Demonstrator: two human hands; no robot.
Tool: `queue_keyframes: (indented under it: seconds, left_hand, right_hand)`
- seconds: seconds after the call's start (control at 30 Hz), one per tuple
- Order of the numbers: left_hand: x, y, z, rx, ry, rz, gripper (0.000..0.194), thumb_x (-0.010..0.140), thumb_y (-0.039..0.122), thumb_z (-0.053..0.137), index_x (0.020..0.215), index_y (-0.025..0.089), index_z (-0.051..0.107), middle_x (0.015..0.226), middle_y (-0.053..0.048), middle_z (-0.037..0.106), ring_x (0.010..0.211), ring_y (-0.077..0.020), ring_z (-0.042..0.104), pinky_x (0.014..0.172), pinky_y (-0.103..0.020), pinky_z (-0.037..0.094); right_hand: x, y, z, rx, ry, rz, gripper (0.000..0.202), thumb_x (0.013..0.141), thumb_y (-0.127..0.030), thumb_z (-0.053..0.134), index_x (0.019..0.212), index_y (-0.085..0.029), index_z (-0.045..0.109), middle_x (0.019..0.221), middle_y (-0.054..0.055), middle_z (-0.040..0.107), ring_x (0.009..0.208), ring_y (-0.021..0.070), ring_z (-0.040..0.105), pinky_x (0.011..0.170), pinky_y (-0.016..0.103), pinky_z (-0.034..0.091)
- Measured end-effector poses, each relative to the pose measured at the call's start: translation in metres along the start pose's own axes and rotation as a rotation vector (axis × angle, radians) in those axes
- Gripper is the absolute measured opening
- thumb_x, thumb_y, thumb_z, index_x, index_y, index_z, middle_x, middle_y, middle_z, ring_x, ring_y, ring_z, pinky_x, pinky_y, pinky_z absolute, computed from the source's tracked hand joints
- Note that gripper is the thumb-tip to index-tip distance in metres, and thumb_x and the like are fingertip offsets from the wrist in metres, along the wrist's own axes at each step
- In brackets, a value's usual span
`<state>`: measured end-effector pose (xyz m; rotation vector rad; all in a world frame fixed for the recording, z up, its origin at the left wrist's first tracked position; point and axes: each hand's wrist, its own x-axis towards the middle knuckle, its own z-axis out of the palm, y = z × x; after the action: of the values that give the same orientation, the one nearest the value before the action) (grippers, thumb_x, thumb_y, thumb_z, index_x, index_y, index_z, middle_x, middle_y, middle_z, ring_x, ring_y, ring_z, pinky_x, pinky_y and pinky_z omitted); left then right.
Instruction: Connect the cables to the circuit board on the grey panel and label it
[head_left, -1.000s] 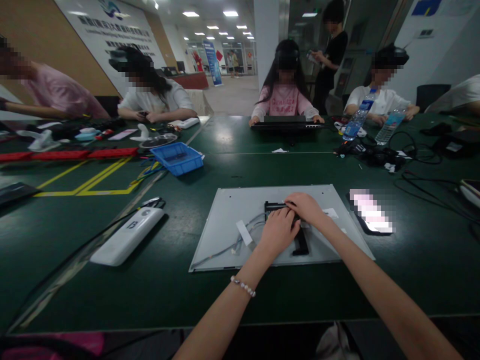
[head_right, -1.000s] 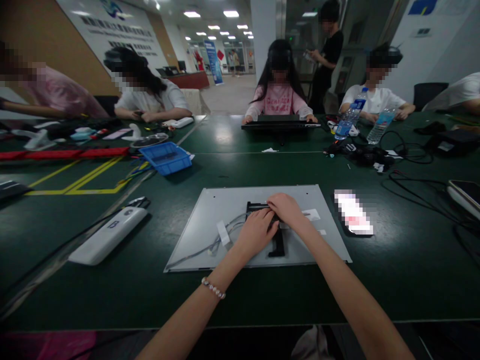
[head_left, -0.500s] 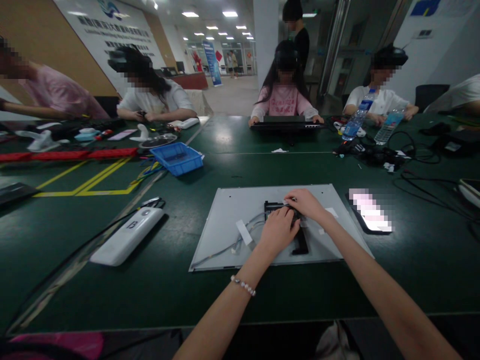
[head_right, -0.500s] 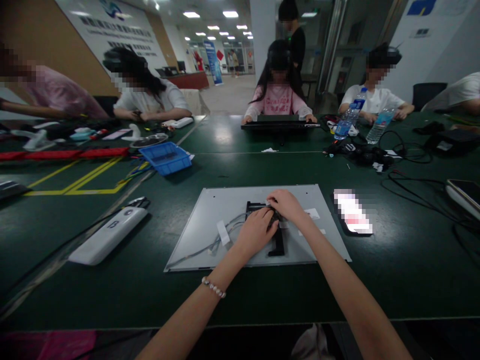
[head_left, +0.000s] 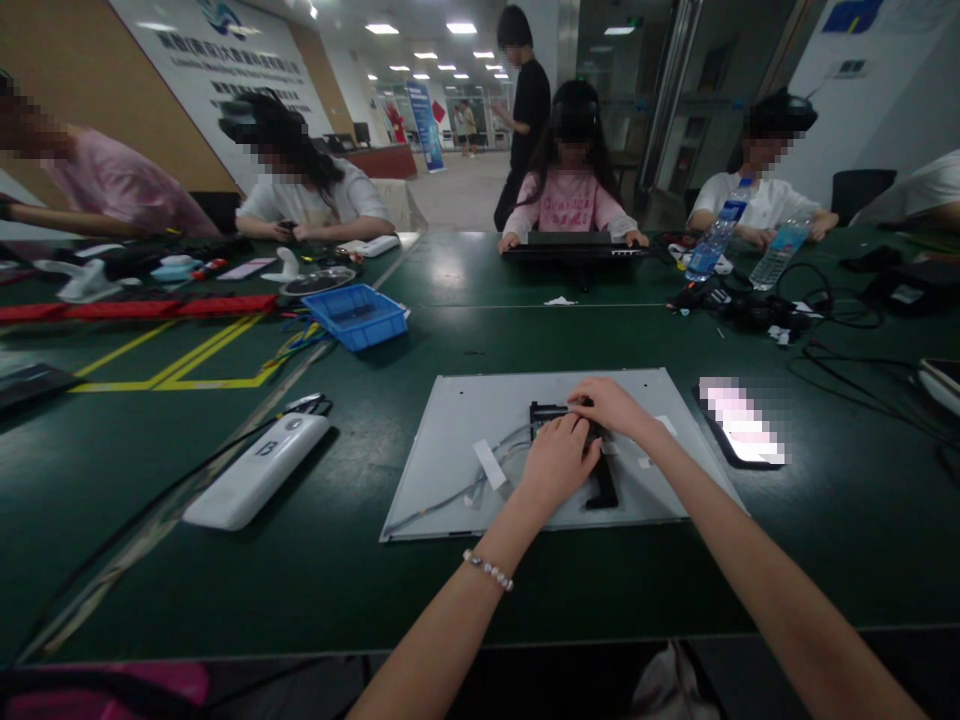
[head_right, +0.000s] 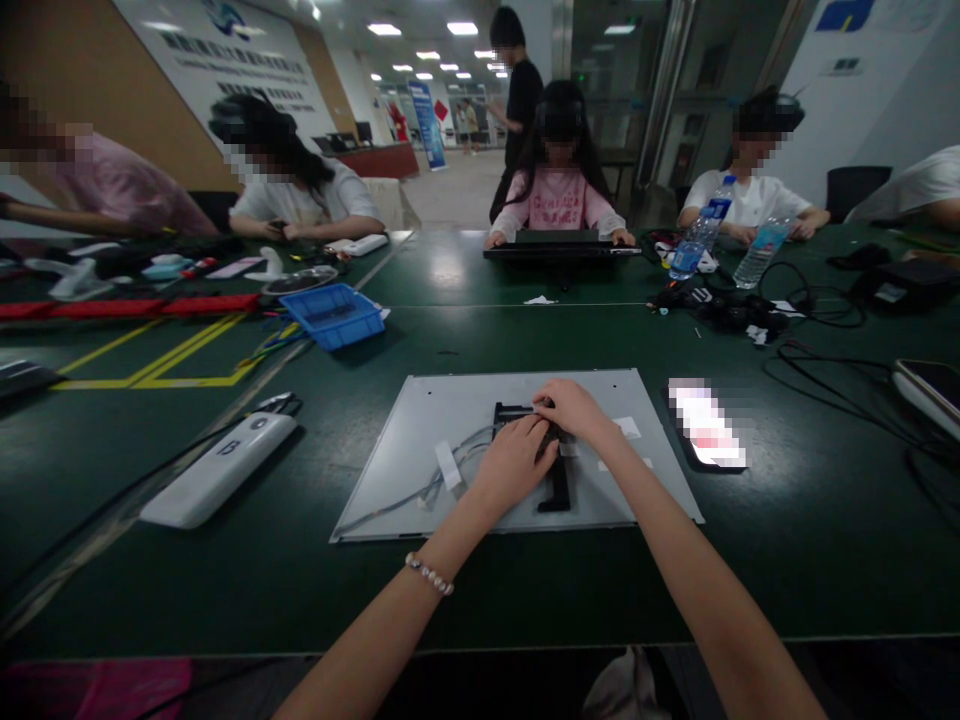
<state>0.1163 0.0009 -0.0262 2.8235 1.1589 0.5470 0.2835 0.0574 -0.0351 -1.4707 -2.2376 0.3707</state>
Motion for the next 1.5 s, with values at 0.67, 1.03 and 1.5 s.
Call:
queue_keyframes:
  seconds: [0.67, 1.03, 1.5]
  left_hand:
    - [0.0, 0.0, -0.001, -0.013, -0.016, -0.011, 0.031, 0.093, 0.033, 0.037, 0.113, 0.014, 0.051, 0.112, -0.011, 0.056, 0.104, -0.0234, 0.054, 0.091, -0.041, 0.042]
    - [0.0, 0.002, -0.003, -0.006, -0.021, -0.015, 0.03, 0.093, 0.032, 0.037, 0.112, 0.014, 0.051, 0.11, -0.011, 0.056, 0.103, -0.0233, 0.054, 0.091, -0.041, 0.042]
    - [0.001, 0.0, 0.0, -0.007, -0.006, -0.004, 0.025, 0.092, 0.031, 0.039, 0.107, 0.016, 0.052, 0.107, -0.009, 0.056, 0.104, -0.0225, 0.053, 0.092, -0.039, 0.041]
  right_hand:
    - [0.002, 0.005, -0.003, 0.031, -0.033, -0.051, 0.017, 0.081, -0.025, 0.059, 0.091, -0.019, 0.071, 0.094, 0.008, 0.07, 0.091, 0.02, 0.061, 0.083, 0.031, 0.044]
    - [0.0, 0.001, -0.002, 0.009, -0.012, 0.004, 0.016, 0.082, -0.026, 0.058, 0.089, -0.019, 0.071, 0.094, 0.007, 0.069, 0.09, 0.0189, 0.061, 0.082, 0.029, 0.044]
    - [-0.012, -0.004, -0.02, 0.042, 0.05, -0.013, 0.018, 0.084, -0.021, 0.054, 0.092, -0.018, 0.07, 0.094, 0.007, 0.069, 0.091, 0.0182, 0.061, 0.083, 0.03, 0.044]
